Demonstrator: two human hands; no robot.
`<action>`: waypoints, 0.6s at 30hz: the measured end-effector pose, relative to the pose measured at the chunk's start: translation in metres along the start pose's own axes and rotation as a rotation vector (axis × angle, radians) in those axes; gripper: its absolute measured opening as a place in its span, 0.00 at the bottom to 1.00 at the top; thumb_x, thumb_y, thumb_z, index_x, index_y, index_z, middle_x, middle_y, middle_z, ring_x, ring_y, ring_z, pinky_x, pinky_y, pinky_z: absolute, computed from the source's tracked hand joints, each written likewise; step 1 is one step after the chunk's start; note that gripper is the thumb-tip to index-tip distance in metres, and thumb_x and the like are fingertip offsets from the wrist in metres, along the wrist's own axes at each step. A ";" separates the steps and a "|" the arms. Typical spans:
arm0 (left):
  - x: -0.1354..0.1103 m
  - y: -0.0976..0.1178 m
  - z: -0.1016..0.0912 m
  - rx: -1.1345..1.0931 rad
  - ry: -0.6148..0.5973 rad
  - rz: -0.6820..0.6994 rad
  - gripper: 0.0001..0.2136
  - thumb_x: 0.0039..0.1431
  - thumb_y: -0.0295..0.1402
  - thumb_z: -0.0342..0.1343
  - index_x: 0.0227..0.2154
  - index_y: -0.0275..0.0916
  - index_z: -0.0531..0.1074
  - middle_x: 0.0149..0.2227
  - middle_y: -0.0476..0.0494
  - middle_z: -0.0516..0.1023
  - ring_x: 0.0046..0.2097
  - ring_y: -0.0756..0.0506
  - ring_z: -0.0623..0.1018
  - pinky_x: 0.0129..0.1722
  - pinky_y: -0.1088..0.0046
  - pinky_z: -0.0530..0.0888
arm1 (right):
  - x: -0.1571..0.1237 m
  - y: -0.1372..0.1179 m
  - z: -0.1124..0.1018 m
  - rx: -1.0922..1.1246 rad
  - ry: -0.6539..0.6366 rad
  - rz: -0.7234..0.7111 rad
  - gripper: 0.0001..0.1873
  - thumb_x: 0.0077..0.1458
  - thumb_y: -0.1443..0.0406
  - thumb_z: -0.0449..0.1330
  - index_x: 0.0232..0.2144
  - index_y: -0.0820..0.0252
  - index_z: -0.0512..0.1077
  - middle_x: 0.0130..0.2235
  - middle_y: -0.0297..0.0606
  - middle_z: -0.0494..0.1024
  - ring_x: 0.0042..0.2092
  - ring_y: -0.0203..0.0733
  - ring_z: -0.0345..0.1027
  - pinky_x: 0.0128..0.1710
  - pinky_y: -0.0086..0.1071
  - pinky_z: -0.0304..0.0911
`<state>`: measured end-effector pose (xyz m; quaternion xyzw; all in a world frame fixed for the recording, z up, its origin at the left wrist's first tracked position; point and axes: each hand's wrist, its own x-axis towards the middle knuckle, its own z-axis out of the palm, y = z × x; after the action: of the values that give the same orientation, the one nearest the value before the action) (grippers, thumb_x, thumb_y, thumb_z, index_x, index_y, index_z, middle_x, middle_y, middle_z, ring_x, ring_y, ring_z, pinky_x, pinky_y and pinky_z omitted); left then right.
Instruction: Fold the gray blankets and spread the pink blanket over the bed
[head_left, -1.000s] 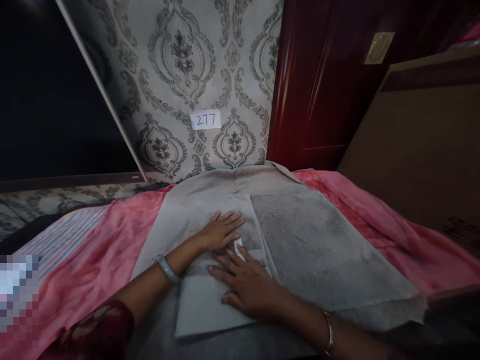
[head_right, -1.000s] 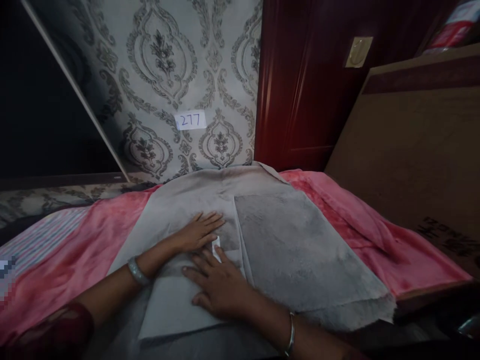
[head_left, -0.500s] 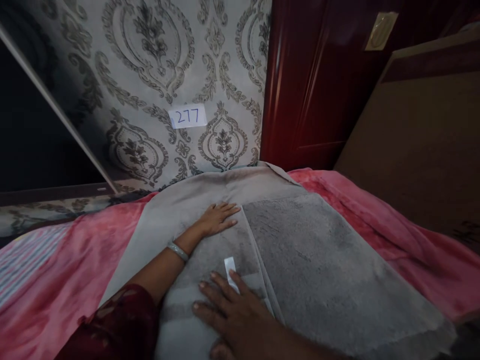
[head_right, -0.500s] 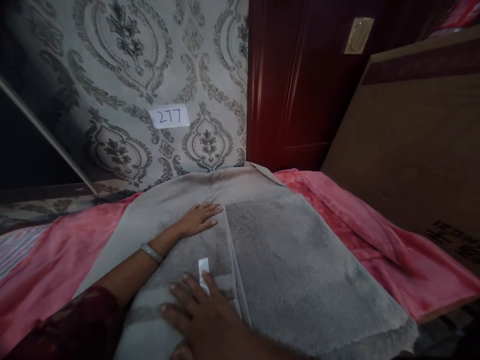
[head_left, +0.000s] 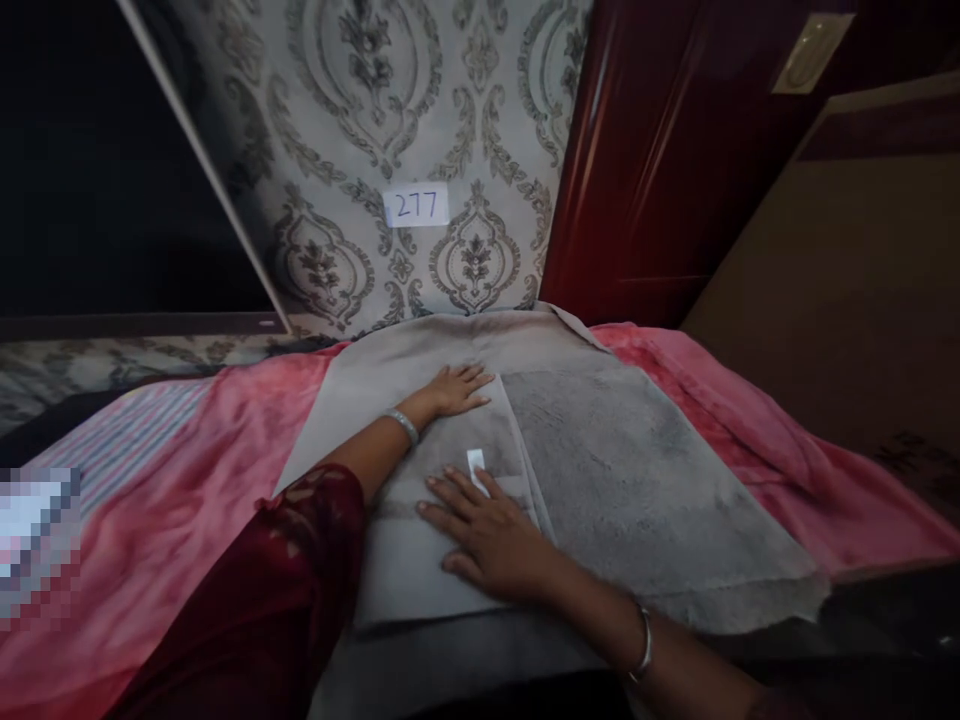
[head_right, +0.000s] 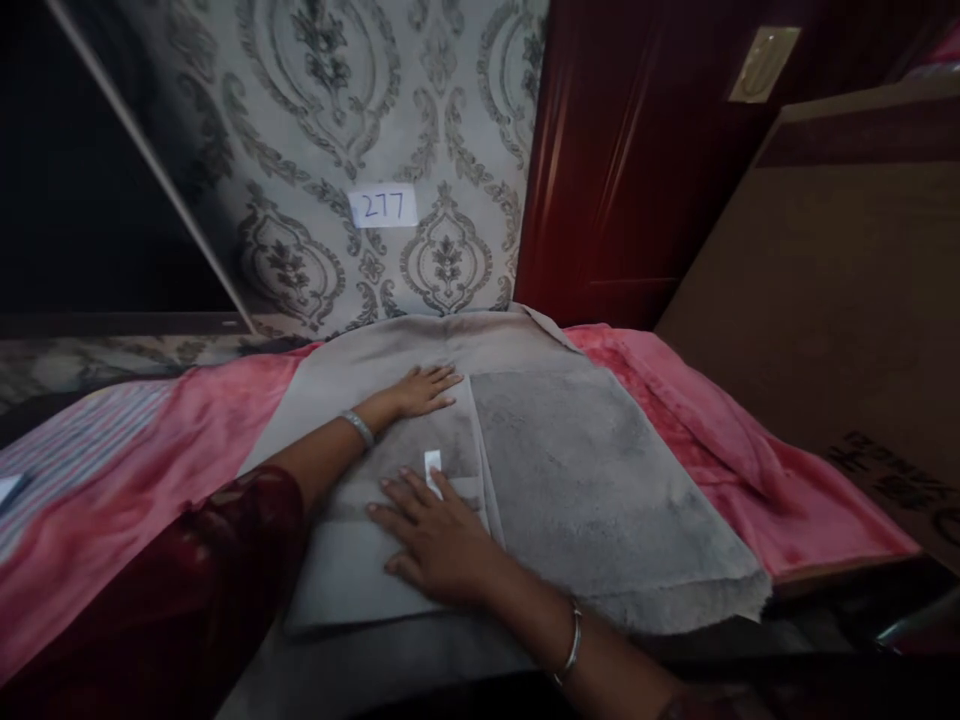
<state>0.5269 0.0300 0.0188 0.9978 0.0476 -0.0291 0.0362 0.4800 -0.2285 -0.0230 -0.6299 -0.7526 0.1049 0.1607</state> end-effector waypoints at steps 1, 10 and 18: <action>-0.006 0.004 -0.005 -0.007 0.017 -0.018 0.30 0.69 0.49 0.44 0.70 0.46 0.54 0.74 0.37 0.47 0.73 0.33 0.50 0.68 0.41 0.48 | 0.000 -0.001 0.001 -0.011 0.006 -0.001 0.35 0.69 0.50 0.52 0.72 0.48 0.48 0.74 0.35 0.42 0.74 0.47 0.25 0.72 0.54 0.24; -0.183 0.062 0.001 -0.199 0.366 0.114 0.18 0.69 0.40 0.47 0.55 0.39 0.72 0.54 0.35 0.78 0.57 0.38 0.76 0.58 0.56 0.71 | 0.017 0.042 -0.032 0.163 0.168 -0.094 0.23 0.67 0.64 0.52 0.62 0.50 0.69 0.63 0.41 0.71 0.65 0.47 0.62 0.65 0.49 0.58; -0.261 0.100 0.054 -0.146 0.179 0.162 0.31 0.62 0.36 0.57 0.68 0.48 0.58 0.72 0.38 0.53 0.72 0.32 0.54 0.68 0.39 0.54 | 0.119 0.045 -0.039 -0.076 -0.064 -0.187 0.29 0.69 0.58 0.52 0.69 0.53 0.58 0.72 0.41 0.53 0.73 0.52 0.38 0.70 0.56 0.40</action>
<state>0.2738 -0.0976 -0.0115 0.9917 -0.0281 0.0666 0.1066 0.5170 -0.1055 0.0096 -0.5589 -0.8162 0.0811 0.1217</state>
